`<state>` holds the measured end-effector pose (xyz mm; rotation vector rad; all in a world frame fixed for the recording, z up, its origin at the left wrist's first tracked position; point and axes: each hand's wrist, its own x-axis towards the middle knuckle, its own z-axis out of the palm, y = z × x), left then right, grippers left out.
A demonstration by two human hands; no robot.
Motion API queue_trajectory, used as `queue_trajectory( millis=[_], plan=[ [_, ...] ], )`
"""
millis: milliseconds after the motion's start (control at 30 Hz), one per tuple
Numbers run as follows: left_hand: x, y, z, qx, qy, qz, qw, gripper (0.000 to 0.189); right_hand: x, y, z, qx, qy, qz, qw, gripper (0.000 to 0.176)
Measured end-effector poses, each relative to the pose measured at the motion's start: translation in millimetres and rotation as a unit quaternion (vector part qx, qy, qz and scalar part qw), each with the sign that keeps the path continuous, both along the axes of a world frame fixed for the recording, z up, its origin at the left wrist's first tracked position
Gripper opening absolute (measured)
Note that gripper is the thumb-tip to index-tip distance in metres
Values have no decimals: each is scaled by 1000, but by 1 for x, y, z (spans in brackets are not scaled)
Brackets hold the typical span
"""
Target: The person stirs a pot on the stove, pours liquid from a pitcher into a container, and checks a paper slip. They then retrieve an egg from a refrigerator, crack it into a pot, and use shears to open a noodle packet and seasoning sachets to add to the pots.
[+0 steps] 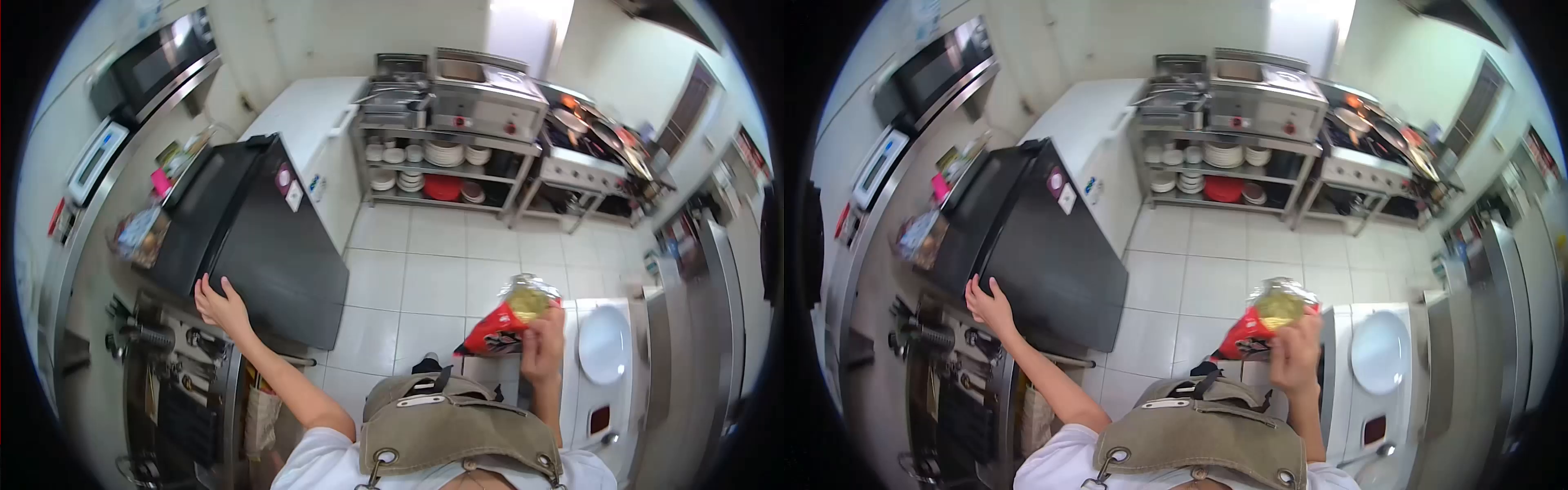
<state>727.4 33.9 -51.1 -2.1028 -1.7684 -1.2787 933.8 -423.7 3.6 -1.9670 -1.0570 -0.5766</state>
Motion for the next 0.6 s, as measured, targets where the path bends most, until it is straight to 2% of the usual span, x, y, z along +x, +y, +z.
queue_trajectory(
  millis=[33, 100, 133, 167, 267, 333, 367, 433, 500, 567, 600],
  plan=[
    [-9, 15, -5, -9, 19, 71, 997, 38, 15, 6, -5, 34, -3, -23, 999, 11],
    [-27, 36, -14, -60, 48, 58, 995, 34, 46, 24, -9, 68, -2, -51, 996, 6],
    [-31, 37, -16, -32, 80, 54, 995, 30, 58, 38, -10, 87, 0, -91, 992, 11],
    [-32, 39, -15, -37, 88, 75, 993, 26, 70, 51, -5, 81, -8, -83, 993, 19],
    [-41, 41, -3, -51, 87, 50, 994, 21, 96, 84, -14, 86, -25, -32, 995, 24],
    [-46, 42, 1, -71, 96, -2, 993, 21, 101, 112, -21, 59, 17, -26, 998, 23],
    [-44, 36, 8, -30, 109, -18, 993, 18, 100, 125, -29, 62, 23, -20, 998, 23],
    [-39, 26, 13, -34, 78, -90, 992, 19, 97, 153, -45, 3, 100, -16, 995, 17],
    [-26, 4, 22, -55, 49, -142, 987, 20, 93, 182, -61, -1, 78, 70, 995, 7],
    [-17, -12, 26, -95, 53, -195, 975, 20, 78, 209, -68, -59, 92, 110, 988, 8],
    [-13, -17, 29, -147, 13, -251, 957, 20, 71, 223, -75, -66, 91, 135, 984, 9]
  ],
)
